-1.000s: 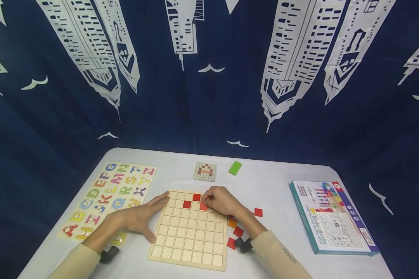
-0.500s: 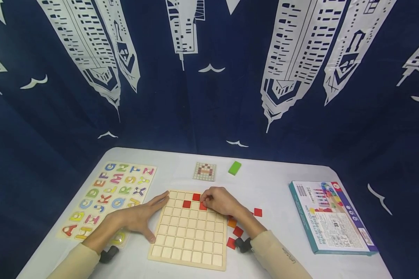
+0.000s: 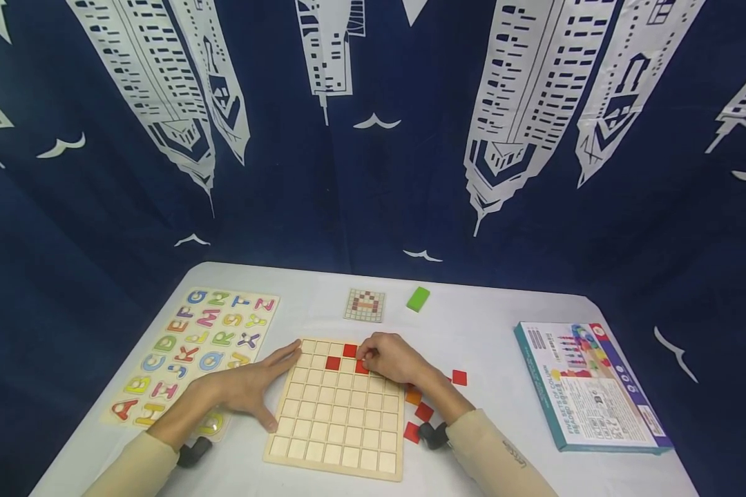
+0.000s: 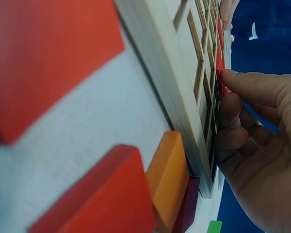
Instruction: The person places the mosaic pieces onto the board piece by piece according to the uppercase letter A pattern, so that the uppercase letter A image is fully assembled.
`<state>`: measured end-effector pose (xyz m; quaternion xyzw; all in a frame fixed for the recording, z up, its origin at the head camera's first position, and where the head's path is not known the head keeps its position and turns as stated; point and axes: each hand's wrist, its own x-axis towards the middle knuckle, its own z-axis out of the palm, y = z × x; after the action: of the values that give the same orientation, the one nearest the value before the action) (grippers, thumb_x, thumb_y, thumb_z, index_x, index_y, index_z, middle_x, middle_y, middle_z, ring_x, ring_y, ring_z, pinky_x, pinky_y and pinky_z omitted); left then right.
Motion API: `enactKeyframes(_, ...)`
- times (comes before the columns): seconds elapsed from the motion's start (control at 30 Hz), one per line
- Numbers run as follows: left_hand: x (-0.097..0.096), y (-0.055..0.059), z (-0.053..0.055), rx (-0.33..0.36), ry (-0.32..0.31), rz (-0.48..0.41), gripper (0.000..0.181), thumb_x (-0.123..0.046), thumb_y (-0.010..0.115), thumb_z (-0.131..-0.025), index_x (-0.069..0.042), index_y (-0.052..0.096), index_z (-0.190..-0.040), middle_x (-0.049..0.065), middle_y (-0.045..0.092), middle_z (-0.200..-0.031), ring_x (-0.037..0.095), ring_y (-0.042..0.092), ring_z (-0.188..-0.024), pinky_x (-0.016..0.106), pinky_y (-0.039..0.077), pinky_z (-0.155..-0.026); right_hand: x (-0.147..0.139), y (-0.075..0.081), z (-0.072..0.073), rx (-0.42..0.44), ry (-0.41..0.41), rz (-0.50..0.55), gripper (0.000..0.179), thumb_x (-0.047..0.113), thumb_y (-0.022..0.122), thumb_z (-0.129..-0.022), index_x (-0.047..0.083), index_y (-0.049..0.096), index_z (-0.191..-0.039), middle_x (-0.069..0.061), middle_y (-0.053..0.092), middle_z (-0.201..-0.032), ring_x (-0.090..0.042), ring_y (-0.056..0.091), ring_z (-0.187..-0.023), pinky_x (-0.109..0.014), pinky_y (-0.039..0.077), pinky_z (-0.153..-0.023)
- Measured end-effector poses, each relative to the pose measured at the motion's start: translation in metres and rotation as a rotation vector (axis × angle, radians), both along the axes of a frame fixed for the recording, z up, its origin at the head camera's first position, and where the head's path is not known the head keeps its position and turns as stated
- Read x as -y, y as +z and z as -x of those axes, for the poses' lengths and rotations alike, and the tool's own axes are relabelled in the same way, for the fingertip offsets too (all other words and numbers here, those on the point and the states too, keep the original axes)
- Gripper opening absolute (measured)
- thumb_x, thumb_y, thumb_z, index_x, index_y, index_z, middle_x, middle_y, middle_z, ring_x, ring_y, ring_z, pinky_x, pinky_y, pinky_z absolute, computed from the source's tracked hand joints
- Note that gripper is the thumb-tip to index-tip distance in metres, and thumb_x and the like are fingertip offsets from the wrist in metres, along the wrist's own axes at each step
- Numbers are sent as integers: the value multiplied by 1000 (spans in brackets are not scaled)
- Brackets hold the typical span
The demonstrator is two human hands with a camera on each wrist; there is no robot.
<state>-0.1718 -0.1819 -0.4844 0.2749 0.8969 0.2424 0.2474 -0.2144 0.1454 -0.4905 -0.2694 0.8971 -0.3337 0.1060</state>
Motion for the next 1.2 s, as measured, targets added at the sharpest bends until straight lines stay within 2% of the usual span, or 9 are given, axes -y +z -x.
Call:
enactKeyframes(0.4,-1,1,0,3,-1,2,138,-45,95,-55,-12,15,-162,1,-6,-170,29,10,-155,49,30,-120,-1,1,-1,37,4,11,14,5,72,-90,15,75,-99,7,63,-87,-12,55,-80,-24,49,-71)
enactKeyframes(0.7,-2,3,-1,14,4,8,137,-45,95,-56,-13,15,-163,0,-5,-170,29,12,-155,50,31,-119,-8,7,-9,22,-14,39,17,8,72,-90,16,76,-104,7,68,-98,-11,57,-86,-28,52,-81)
enactKeyframes(1.07,-1,3,-2,16,8,11,136,-47,94,-56,-13,16,-163,0,-5,-170,28,11,-155,50,31,-119,-51,11,-17,135,-80,67,14,17,73,-92,21,76,-105,7,66,-94,-15,58,-86,-27,51,-75)
enactKeyframes(1.2,-1,2,-1,8,5,13,136,-48,94,-56,-14,17,-163,-1,-5,-170,28,11,-155,50,31,-119,-67,11,-20,151,-115,52,16,16,73,-91,20,76,-106,6,66,-94,-17,58,-86,-27,51,-73)
